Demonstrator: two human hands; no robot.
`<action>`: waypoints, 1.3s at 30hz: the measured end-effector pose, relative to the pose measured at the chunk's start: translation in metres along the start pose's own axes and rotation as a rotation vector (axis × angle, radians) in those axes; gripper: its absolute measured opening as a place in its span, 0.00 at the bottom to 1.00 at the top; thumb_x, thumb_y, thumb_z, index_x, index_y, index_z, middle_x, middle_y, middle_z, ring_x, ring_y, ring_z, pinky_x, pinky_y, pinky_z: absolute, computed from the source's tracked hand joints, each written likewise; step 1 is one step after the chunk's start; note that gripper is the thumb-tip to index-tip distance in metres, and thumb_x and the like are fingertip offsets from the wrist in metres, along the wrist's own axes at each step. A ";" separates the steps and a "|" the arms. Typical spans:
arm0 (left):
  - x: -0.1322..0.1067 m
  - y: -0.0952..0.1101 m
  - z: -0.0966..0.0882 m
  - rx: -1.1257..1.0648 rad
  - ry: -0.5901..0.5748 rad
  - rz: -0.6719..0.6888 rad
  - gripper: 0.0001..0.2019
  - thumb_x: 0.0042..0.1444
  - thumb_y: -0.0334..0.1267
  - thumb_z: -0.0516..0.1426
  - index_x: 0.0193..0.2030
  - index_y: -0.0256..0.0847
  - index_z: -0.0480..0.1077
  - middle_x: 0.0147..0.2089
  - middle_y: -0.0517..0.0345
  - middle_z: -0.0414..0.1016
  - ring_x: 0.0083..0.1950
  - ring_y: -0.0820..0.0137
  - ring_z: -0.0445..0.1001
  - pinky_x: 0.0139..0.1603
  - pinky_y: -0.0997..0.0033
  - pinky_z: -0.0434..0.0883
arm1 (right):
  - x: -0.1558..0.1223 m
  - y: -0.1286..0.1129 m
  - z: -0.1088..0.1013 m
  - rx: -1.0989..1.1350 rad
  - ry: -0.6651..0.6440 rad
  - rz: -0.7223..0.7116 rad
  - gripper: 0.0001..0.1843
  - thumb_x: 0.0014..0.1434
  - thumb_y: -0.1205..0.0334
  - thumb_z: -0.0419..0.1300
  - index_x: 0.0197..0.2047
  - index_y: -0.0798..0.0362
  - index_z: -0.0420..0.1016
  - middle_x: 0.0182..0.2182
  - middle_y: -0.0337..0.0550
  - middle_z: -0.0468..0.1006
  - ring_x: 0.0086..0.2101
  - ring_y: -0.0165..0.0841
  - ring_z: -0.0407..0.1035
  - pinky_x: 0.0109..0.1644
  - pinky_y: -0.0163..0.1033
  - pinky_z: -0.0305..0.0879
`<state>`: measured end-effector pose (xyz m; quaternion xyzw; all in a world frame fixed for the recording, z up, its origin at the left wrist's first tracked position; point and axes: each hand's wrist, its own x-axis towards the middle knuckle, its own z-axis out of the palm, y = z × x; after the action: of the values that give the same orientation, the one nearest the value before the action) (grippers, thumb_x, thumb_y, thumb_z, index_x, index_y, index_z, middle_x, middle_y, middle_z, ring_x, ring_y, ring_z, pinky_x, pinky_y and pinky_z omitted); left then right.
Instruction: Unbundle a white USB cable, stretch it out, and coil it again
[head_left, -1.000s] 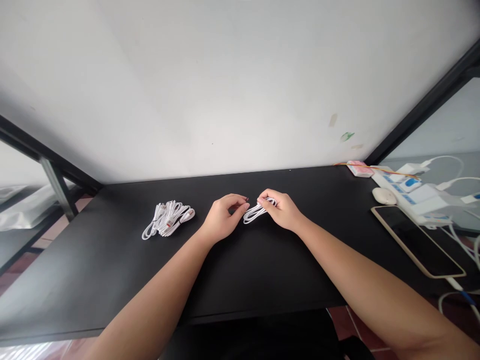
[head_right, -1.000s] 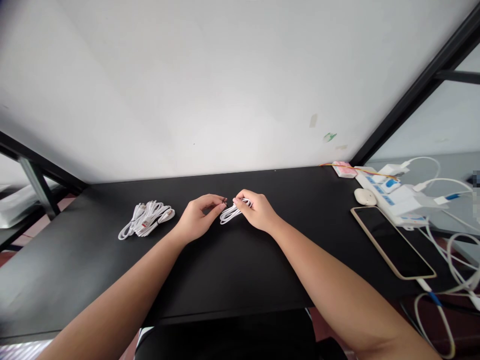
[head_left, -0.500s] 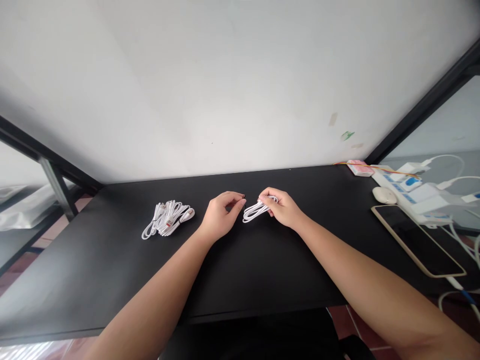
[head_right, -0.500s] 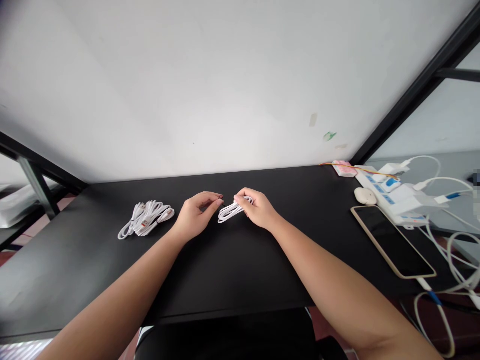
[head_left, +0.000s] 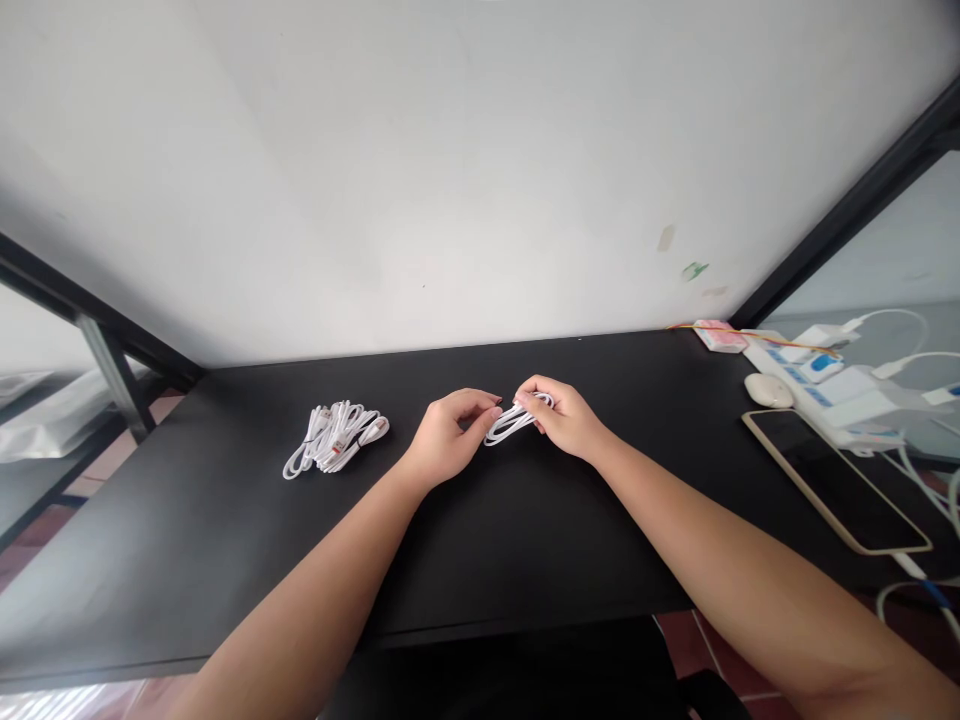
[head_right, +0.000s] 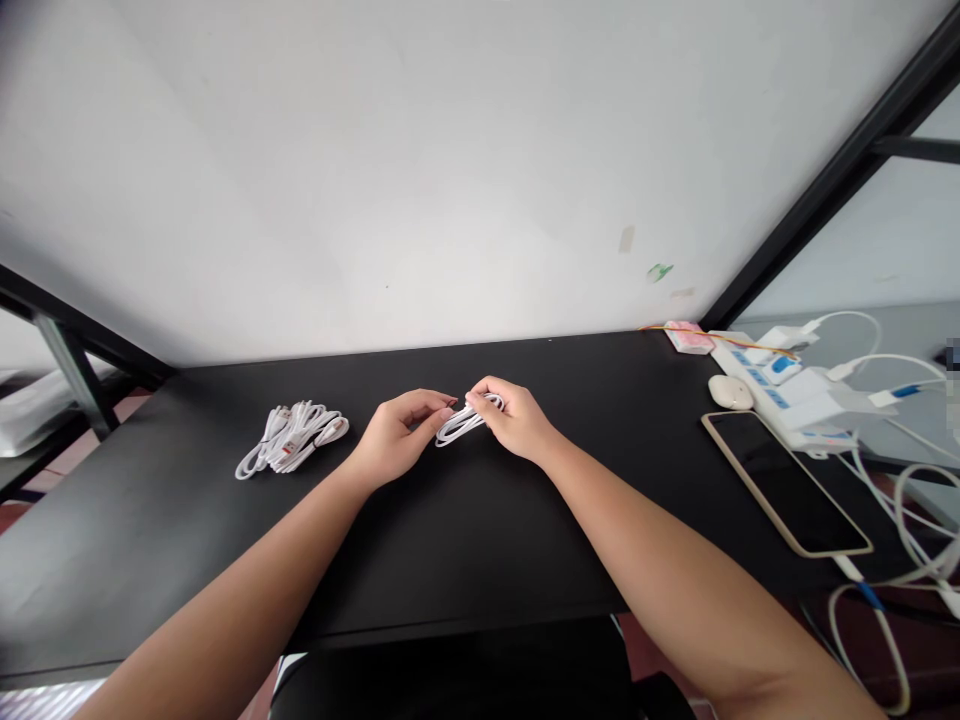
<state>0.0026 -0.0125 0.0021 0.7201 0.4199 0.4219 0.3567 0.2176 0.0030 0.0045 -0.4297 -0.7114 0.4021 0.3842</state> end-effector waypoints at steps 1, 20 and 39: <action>0.000 0.000 0.000 -0.008 -0.002 -0.009 0.10 0.62 0.44 0.60 0.39 0.41 0.77 0.49 0.49 0.80 0.47 0.63 0.80 0.49 0.64 0.76 | 0.000 0.000 0.000 -0.004 0.001 -0.006 0.17 0.67 0.46 0.55 0.36 0.51 0.72 0.21 0.33 0.66 0.23 0.28 0.61 0.30 0.36 0.58; 0.001 -0.005 -0.002 -0.062 0.063 -0.094 0.15 0.63 0.49 0.58 0.43 0.39 0.78 0.44 0.49 0.82 0.44 0.63 0.81 0.47 0.64 0.77 | 0.002 0.002 0.000 0.071 0.130 0.043 0.18 0.66 0.45 0.57 0.35 0.51 0.73 0.20 0.34 0.66 0.22 0.29 0.61 0.27 0.36 0.57; 0.001 -0.001 0.001 -0.143 0.057 -0.123 0.16 0.62 0.51 0.60 0.43 0.38 0.78 0.46 0.48 0.82 0.43 0.63 0.81 0.45 0.64 0.77 | -0.001 0.000 0.002 -0.039 0.109 0.001 0.18 0.67 0.45 0.56 0.36 0.51 0.73 0.23 0.36 0.69 0.24 0.29 0.62 0.30 0.36 0.59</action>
<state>0.0035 -0.0111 0.0016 0.6535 0.4420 0.4485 0.4201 0.2163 0.0021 0.0038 -0.4587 -0.6969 0.3643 0.4138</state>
